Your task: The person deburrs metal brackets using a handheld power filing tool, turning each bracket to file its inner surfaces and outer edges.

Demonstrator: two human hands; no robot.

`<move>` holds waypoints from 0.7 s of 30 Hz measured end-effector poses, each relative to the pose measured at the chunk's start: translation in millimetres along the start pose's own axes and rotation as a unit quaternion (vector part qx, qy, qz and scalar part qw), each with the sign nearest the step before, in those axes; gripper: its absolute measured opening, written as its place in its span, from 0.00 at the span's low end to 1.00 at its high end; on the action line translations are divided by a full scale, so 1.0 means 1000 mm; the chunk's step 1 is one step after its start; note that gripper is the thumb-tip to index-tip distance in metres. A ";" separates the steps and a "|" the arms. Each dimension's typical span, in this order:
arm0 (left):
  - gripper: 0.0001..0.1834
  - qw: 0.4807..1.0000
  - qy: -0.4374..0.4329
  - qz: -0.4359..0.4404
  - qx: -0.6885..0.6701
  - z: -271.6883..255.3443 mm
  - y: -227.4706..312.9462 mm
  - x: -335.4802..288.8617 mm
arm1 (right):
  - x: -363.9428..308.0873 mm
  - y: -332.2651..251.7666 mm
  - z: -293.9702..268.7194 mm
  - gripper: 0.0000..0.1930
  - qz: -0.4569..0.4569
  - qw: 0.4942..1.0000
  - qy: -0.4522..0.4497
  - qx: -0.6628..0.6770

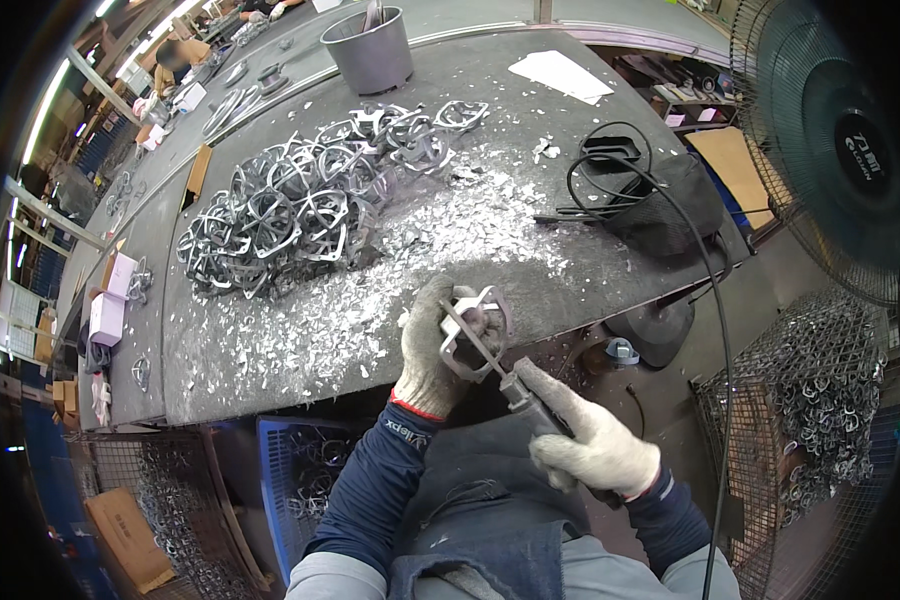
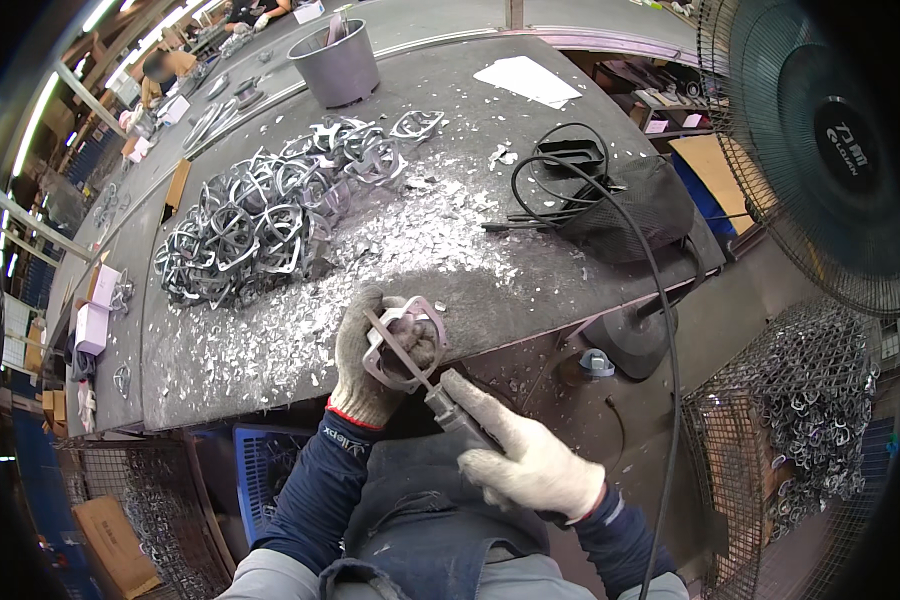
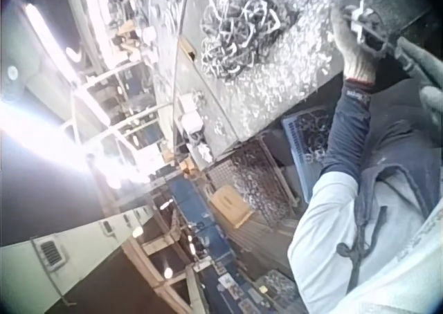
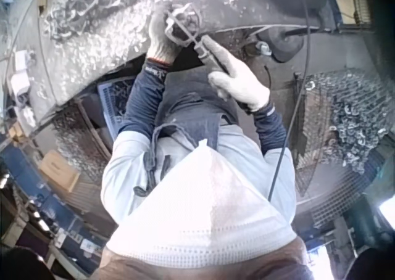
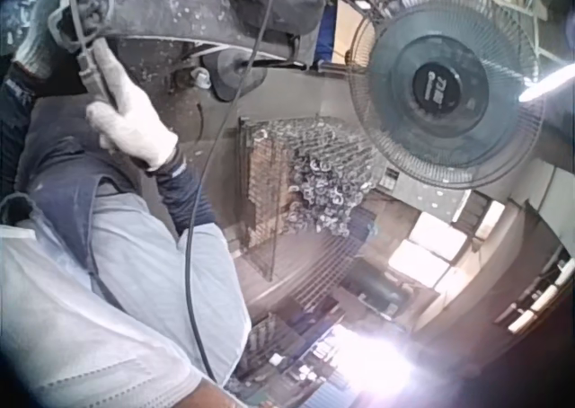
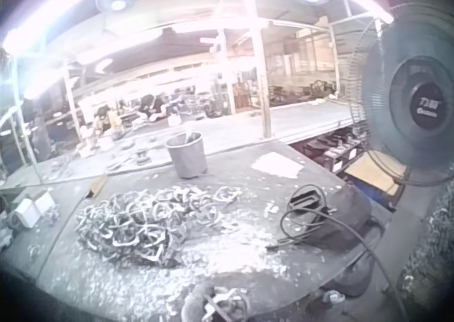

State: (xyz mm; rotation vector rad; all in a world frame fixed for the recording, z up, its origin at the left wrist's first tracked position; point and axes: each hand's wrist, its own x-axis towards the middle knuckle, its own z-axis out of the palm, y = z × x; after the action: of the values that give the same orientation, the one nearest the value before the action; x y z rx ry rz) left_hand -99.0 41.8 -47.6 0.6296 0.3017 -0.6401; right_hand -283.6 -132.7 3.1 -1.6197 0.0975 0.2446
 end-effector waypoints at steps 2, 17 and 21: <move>0.23 1.000 -0.018 -0.007 0.013 -0.016 0.007 0.006 | -0.003 -0.011 -0.013 0.48 0.176 0.949 -0.115 0.236; 0.14 0.931 -0.055 0.167 0.322 -0.013 0.016 0.000 | -0.004 0.006 0.023 0.41 -0.060 0.860 0.228 -0.452; 0.16 0.985 0.035 0.068 0.152 0.011 0.012 -0.014 | -0.003 -0.017 0.012 0.44 -0.043 0.986 0.099 -0.130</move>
State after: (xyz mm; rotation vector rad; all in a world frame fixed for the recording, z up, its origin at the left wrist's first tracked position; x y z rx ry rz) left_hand -100.9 49.0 -27.3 0.9600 0.2257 -0.5364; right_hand -283.9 -119.6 19.2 -1.9003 0.1519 0.0292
